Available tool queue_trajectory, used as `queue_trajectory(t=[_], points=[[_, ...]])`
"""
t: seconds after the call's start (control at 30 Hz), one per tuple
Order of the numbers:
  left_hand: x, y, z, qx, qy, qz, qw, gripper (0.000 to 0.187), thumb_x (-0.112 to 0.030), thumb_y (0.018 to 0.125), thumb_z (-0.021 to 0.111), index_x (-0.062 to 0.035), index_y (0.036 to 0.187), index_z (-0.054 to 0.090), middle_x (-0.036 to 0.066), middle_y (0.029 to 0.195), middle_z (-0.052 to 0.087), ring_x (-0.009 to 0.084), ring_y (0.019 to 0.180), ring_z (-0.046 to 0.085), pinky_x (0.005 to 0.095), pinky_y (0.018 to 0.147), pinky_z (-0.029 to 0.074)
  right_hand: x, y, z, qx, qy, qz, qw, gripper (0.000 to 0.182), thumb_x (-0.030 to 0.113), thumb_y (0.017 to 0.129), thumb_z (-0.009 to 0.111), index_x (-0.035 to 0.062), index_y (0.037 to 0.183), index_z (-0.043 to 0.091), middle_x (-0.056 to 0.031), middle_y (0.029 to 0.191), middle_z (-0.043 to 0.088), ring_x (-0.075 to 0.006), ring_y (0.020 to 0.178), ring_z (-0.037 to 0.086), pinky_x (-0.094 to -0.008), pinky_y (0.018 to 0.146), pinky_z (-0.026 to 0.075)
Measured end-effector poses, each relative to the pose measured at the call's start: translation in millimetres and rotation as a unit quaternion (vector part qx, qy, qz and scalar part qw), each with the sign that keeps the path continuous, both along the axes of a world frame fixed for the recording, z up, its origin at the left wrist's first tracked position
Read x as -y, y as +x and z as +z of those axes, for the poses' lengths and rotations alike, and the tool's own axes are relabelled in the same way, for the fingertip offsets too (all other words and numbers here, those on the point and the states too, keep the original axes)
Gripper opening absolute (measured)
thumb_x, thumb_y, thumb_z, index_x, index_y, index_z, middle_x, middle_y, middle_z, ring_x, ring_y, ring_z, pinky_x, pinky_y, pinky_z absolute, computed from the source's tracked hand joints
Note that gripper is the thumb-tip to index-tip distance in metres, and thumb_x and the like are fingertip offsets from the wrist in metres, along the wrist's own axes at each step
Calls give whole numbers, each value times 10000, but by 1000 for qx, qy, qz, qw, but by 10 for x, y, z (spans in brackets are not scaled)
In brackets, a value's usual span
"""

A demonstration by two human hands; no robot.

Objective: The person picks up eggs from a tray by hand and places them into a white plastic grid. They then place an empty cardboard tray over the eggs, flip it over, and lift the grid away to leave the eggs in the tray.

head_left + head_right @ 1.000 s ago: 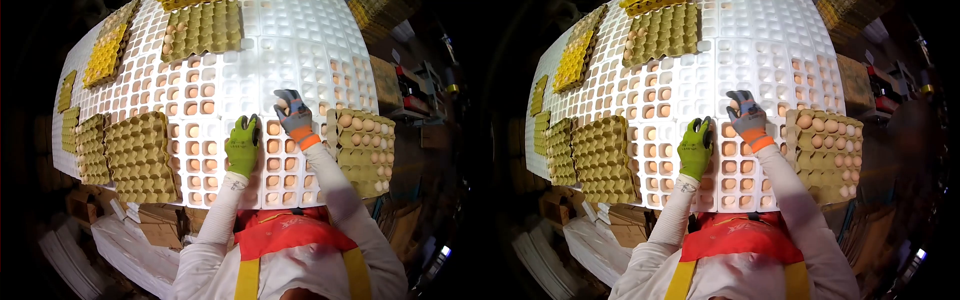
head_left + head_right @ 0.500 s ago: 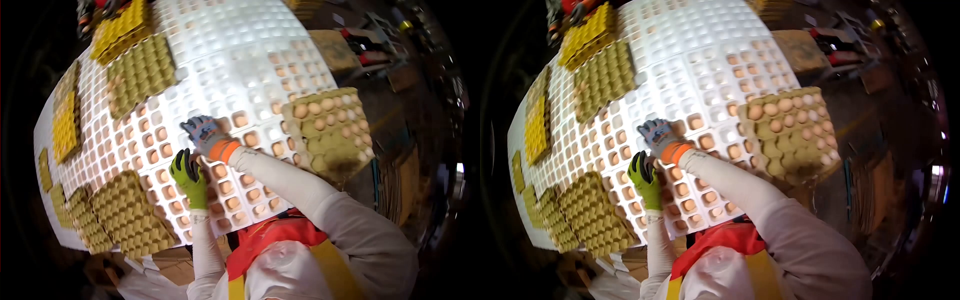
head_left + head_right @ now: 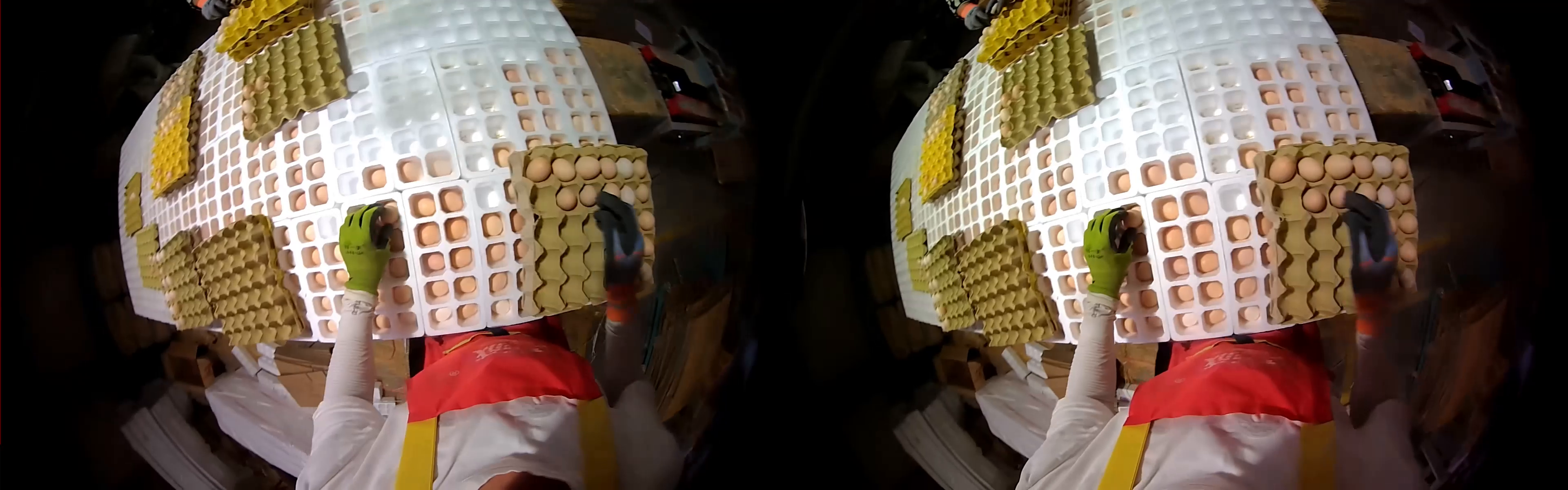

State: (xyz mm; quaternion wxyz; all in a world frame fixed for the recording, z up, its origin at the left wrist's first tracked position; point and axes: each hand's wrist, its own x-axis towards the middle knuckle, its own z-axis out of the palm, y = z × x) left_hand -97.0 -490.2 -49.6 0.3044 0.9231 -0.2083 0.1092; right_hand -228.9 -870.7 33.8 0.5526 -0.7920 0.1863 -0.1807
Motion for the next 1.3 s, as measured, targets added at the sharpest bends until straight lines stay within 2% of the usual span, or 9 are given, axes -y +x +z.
queue_trajectory(t=[0.17,0.4,0.6,0.7,0.83,0.93,1.0,1.2,1.3], points=[[-327,-144,-175,-97,-215,224,945,361,-23,903,658,-55,1263,640,59,1131,632,178,988,641,297,847,542,662,-438,-121,28,-183,30,982,227,52,988,474,-26,1090,661,-125,1237,653,-243,1126,621,-364,985,472],[-549,93,-416,-12,116,69,991,384,-65,823,714,-72,1204,671,153,1162,662,334,1056,634,396,939,503,1145,-875,-104,-18,-122,-65,990,237,51,993,537,-11,1179,669,-113,1230,667,-197,1146,605,-358,977,497],[-1074,106,-623,-48,-161,208,964,465,21,868,646,15,1326,568,140,1258,642,234,1088,646,328,904,544,1664,-1713,-184,-46,-75,-204,975,393,86,907,630,9,1291,601,-135,1295,623,-253,1199,596,-375,1026,494],[-900,52,-362,-133,137,311,931,378,-71,869,653,-102,1245,673,167,1197,675,270,1046,672,383,849,537,1500,-1725,129,-226,-201,-107,947,435,205,879,677,96,1296,618,-148,1319,581,-281,1204,582,-415,1025,484],[-1091,285,-327,-152,282,176,931,413,-126,931,623,-16,1329,603,166,1235,641,274,1039,665,394,883,537,1352,-1469,130,-402,-475,75,779,549,229,744,792,178,1268,639,-130,1301,555,-304,1206,525,-425,1008,460],[-727,236,-103,-24,154,172,973,413,-79,957,597,-17,1365,576,151,1279,627,265,1046,655,381,864,547,1468,-1451,121,-347,-480,100,799,497,243,746,788,175,1221,658,-116,1302,553,-292,1186,543,-416,991,471],[476,-42,340,-88,-174,100,976,438,53,933,570,-29,1364,581,105,1307,621,215,1034,642,313,824,549,1641,-1496,91,-257,-324,108,904,473,197,733,827,135,1169,655,-93,1210,601,-258,1120,597,-380,950,495],[3333,-1281,1007,-58,9,-422,905,378,-214,807,719,-95,1160,652,114,1121,646,316,946,636,399,759,526,2054,-1592,-94,-133,118,44,983,618,146,721,874,66,1252,568,-56,1170,639,-170,1109,606,-348,958,499],[3829,-1709,660,-14,159,-406,900,390,-251,802,717,-94,1147,626,117,983,604,299,860,621,424,693,499,1931,-1201,-46,-222,-234,127,938,649,174,738,860,55,1301,562,-108,1379,525,-204,1149,614,-378,974,499]])
